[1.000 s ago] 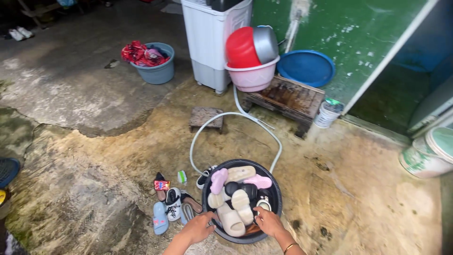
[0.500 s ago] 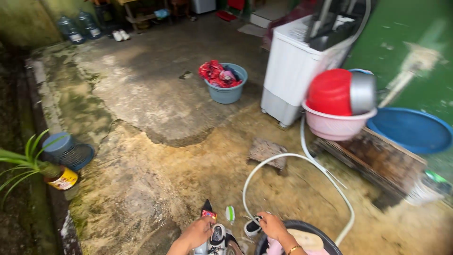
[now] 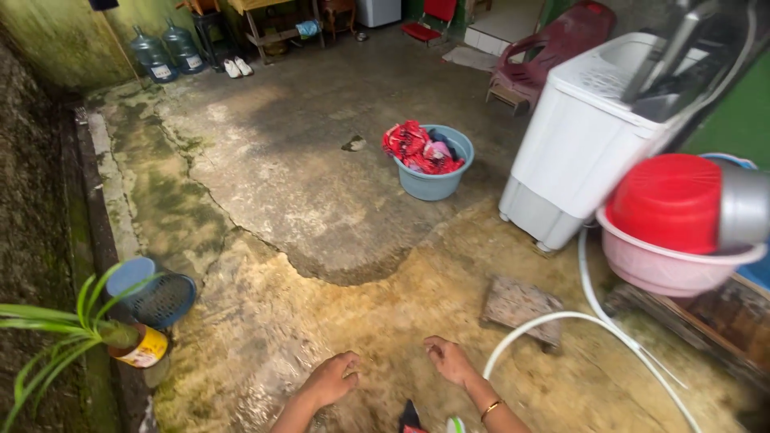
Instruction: Washing multiple pairs of shoes and sandals in a basin and on the floor using a brush, soap, and a hose.
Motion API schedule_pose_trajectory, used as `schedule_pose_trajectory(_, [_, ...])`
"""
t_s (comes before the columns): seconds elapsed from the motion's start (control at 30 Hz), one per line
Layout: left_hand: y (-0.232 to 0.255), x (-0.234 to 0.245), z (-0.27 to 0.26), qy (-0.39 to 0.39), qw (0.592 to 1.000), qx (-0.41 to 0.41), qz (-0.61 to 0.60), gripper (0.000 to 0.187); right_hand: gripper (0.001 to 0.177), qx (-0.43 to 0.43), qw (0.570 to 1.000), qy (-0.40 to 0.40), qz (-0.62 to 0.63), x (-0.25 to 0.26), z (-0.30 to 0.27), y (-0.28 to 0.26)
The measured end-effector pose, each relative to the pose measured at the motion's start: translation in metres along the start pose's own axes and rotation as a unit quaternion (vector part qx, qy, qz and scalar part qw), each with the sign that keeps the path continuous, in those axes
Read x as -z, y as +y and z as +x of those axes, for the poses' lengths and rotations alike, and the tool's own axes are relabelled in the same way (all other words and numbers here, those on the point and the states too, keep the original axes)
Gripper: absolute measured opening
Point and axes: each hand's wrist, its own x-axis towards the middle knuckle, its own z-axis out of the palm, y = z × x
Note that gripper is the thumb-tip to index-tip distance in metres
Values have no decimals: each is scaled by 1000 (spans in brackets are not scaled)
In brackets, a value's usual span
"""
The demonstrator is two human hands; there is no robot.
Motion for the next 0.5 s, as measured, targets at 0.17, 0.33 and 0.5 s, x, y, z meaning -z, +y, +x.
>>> schedule_pose_trajectory(0.17, [-44,71,39,-11,999,30,11,40,31,-49,998,-32,27,-11,62,-70])
schedule_pose_trajectory(0.33, [-67,130,75,-14,999,47,23,38,31,-41,996,-52,65,-31,137,-90])
schedule_pose_trajectory(0.5, [-119,163,131,34,998,34,-48,38,30,-33,995,-43,86,-57,222,-92])
